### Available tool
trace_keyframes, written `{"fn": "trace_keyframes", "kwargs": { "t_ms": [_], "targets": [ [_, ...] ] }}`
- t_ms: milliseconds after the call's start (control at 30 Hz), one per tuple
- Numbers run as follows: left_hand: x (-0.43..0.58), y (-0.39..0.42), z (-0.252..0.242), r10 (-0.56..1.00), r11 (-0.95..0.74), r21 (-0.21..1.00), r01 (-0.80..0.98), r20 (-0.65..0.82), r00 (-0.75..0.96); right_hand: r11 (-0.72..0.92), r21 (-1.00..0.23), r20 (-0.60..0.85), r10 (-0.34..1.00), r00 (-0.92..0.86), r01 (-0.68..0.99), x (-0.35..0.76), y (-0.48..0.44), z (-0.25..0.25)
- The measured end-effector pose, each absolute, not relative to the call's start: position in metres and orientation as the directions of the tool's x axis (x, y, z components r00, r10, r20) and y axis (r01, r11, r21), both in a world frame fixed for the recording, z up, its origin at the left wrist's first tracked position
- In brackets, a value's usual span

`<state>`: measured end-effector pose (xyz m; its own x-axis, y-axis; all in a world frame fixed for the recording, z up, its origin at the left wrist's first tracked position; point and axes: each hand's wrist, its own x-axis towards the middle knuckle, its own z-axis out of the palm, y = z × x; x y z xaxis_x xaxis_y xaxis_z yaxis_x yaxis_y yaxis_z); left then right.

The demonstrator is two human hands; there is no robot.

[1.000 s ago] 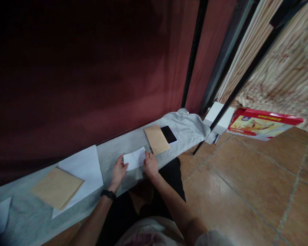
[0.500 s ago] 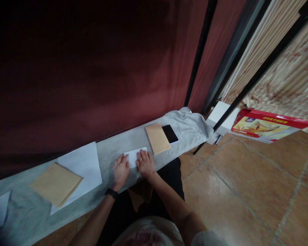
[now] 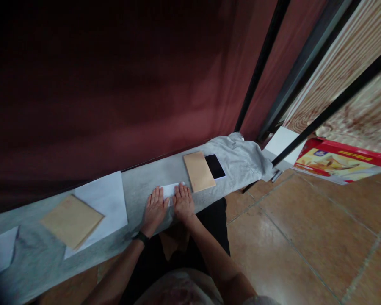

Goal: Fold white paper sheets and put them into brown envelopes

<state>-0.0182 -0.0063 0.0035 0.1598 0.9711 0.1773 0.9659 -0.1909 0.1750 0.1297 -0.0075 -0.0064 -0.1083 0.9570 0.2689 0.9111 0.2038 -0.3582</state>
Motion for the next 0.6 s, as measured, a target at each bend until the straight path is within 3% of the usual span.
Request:
{"fn": "trace_keyframes", "kwargs": {
  "t_ms": [133, 367, 600],
  "targets": [
    [-0.020, -0.008, 0.004, 0.973, -0.171, 0.173, 0.970, 0.182, 0.139, 0.151, -0.368, 0.246, 0.967, -0.060, 0.917, 0.125, -0.001, -0.003],
    [-0.019, -0.008, 0.005, 0.976, -0.172, 0.178, 0.969, 0.162, 0.144, 0.266, -0.324, 0.266, 0.947, -0.183, 0.908, 0.126, 0.002, -0.003],
    [-0.020, -0.008, 0.003, 0.975, -0.168, 0.169, 0.971, 0.177, 0.138, 0.179, -0.313, 0.247, 0.964, -0.102, 0.933, 0.134, -0.001, -0.007]
  ]
}}
